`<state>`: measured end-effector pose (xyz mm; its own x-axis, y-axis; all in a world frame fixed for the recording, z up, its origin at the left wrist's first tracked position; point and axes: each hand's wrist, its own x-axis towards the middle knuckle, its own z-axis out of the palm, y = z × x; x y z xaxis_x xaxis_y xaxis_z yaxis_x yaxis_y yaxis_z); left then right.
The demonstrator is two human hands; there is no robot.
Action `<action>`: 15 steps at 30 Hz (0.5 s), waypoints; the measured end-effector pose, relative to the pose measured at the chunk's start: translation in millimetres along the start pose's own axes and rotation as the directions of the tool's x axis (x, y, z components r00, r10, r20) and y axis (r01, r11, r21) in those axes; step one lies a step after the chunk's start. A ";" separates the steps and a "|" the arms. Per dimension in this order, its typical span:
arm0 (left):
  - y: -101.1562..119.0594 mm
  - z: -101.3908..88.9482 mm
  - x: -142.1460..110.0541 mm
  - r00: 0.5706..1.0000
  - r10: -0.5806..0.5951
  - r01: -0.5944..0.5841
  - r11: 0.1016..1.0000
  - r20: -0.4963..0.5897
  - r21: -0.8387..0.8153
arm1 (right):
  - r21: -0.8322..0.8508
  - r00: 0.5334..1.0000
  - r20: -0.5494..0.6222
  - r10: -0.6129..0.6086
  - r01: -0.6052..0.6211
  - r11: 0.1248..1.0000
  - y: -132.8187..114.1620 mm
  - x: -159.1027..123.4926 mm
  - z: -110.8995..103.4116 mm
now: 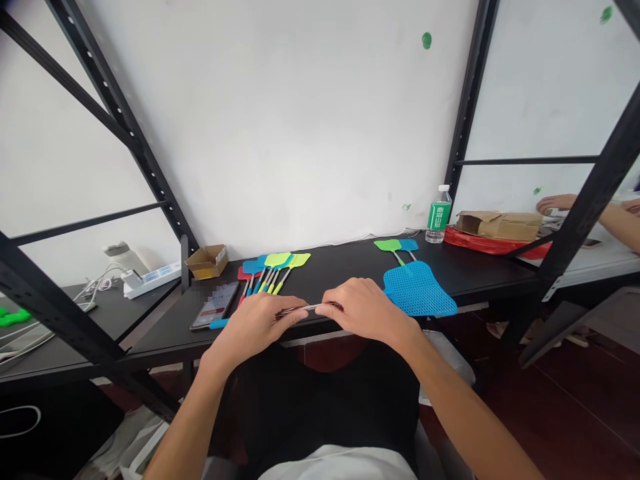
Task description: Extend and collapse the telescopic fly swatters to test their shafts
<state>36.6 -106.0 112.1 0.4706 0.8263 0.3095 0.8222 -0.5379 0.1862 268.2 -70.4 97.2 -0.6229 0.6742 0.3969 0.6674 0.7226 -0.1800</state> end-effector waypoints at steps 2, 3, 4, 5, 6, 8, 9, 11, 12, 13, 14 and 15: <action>-3.3 -1.3 0.0 1.000 0.008 -0.008 1.000 -0.009 0.002 | 0.035 0.999 -0.045 0.002 0.000 0.999 0.7 -2.2 -4.8; -5.7 -2.7 -0.4 1.000 0.008 -0.008 1.000 -0.020 0.008 | 0.047 0.997 -0.082 0.001 0.003 0.999 1.5 -3.9 -8.2; -8.5 -4.5 -1.2 0.999 0.004 -0.004 1.000 -0.033 0.014 | 0.054 0.992 -0.130 -0.004 0.011 0.998 2.8 -6.0 -12.1; -11.8 -6.7 -2.3 0.999 -0.005 0.006 1.000 -0.048 0.020 | 0.057 0.984 -0.178 -0.012 0.023 0.998 4.6 -8.4 -16.7; -15.2 -9.0 -3.6 0.998 -0.017 0.019 1.000 -0.064 0.023 | 0.058 0.974 -0.227 -0.023 0.037 0.998 6.9 -11.2 -22.0; -21.9 -14.1 -6.8 0.995 -0.045 0.047 0.999 -0.093 0.019 | 0.052 0.941 -0.337 -0.042 0.063 0.997 13.0 -17.6 -33.7; -24.7 -16.6 -8.3 0.993 -0.056 0.057 0.998 -0.104 0.008 | 0.047 0.919 -0.393 -0.039 0.062 0.997 16.6 -21.1 -39.9; -28.9 -20.8 -11.0 0.991 -0.069 0.067 0.997 -0.115 -0.025 | 0.057 0.859 -0.511 -0.009 0.044 0.997 25.0 -28.4 -51.8; -30.2 -22.5 -12.1 0.991 -0.071 0.066 0.997 -0.114 -0.044 | 0.069 0.829 -0.559 0.010 0.035 0.997 29.7 -32.0 -57.0; -31.2 -23.8 -12.9 0.992 -0.070 0.063 0.996 -0.109 -0.064 | 0.084 0.796 -0.605 0.025 0.032 0.996 34.6 -35.5 -61.6; -31.8 -24.7 -13.6 0.993 -0.067 0.059 0.995 -0.101 -0.083 | 0.103 0.771 -0.635 0.045 0.027 0.994 39.6 -38.9 -65.6; -32.2 -25.4 -14.0 0.994 -0.064 0.055 0.993 -0.092 -0.100 | 0.122 0.749 -0.660 0.061 0.026 0.992 44.5 -42.0 -68.8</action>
<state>-4.6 -104.5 125.5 0.3856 0.8402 0.3814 0.8103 -0.5060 0.2955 352.1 -77.1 134.4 -0.1562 0.4480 0.8803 0.5960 0.7534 -0.2776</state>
